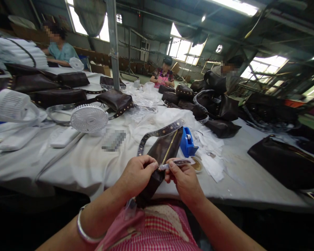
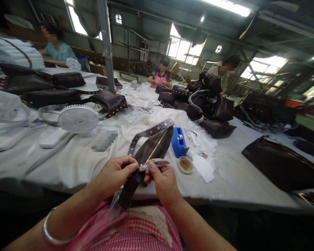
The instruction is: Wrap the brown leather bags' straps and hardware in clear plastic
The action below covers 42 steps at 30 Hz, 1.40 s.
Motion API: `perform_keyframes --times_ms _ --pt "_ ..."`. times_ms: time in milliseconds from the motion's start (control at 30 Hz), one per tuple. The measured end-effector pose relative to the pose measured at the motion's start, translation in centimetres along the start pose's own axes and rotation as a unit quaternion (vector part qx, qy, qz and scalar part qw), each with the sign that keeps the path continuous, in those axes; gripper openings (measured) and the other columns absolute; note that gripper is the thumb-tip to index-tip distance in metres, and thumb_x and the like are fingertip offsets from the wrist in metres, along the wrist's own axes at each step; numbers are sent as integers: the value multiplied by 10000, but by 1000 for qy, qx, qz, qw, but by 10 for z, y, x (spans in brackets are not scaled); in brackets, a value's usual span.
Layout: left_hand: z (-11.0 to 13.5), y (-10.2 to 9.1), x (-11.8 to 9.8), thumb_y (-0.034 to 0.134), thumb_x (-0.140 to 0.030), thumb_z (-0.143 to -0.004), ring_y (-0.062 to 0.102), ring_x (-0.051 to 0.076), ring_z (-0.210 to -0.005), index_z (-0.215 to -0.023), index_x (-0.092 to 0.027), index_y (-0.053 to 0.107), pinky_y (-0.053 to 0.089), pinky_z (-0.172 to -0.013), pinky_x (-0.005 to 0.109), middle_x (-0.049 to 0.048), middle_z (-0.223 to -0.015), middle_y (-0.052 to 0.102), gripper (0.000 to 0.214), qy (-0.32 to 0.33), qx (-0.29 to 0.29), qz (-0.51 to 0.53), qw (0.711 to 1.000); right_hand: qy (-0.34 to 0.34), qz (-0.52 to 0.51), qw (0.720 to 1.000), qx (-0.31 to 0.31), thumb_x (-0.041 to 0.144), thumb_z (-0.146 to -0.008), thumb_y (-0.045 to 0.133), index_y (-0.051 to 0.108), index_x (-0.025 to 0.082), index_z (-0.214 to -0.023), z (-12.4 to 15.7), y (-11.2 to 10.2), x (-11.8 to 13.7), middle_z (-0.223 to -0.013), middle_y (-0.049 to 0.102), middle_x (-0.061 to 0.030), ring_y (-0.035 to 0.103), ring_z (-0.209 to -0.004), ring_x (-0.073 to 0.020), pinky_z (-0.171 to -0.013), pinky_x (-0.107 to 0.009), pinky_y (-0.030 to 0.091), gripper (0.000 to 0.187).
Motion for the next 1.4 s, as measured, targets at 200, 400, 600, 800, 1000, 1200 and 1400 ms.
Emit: perform_keyframes --times_ms 200,400,600,800,1000,1200,1400 --pt "-3 7 11 639 -357 -782 467 105 -543 -717 -156 615 361 -537 226 -27 -599 560 213 -54 40 125 990 -8 39 999 14 464 -873 676 630 144 -867 -2 -1 3 -589 641 2 562 -488 -106 -470 -213 438 323" --pt "-1 17 22 702 -407 -739 601 156 -599 -749 -155 587 451 -563 262 29 -658 644 278 -105 66 241 963 -16 41 998 43 458 -881 668 617 159 -868 -4 2 3 -610 639 5 574 -516 -113 -490 -219 447 303" --pt "-2 18 23 698 -414 -736 560 131 -563 -756 -159 573 416 -541 242 6 -642 605 285 -109 71 248 960 -27 48 997 58 439 -897 655 615 168 -897 -4 1 0 -671 646 -3 586 -551 -125 -520 -244 471 273" --pt "-4 2 -3 574 -274 -852 525 137 -641 -744 -181 620 418 -601 241 -14 -674 579 149 40 33 16 999 -83 114 987 84 386 -932 614 633 185 -911 -1 0 13 -715 653 -9 603 -613 -141 -581 -266 491 203" --pt "-2 2 -25 501 -182 -922 626 168 -915 -874 -188 674 484 -864 289 49 -952 679 179 240 76 -32 967 -258 251 925 124 204 -950 559 655 191 -868 13 10 44 -765 629 -25 600 -691 -150 -658 -285 495 127" --pt "-13 11 -24 527 -200 -918 643 142 -745 -899 -194 696 487 -724 242 23 -830 724 170 229 167 -77 956 -418 362 805 213 134 -931 541 642 186 -1117 33 23 56 -926 676 -97 633 -807 -194 -705 -326 529 217" --pt "-20 19 -31 546 -172 -886 591 132 -705 -870 -191 682 441 -690 227 -1 -764 676 138 252 218 -143 932 -484 462 698 254 118 -956 493 612 167 -1182 44 35 62 -965 700 -123 632 -870 -228 -743 -387 525 260"
Point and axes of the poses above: each hand's wrist, its own z-axis away from the middle knuckle, its own y-axis out of the palm, x = y × z, the point moved 8 cm from there along -z, towards the middle knuckle
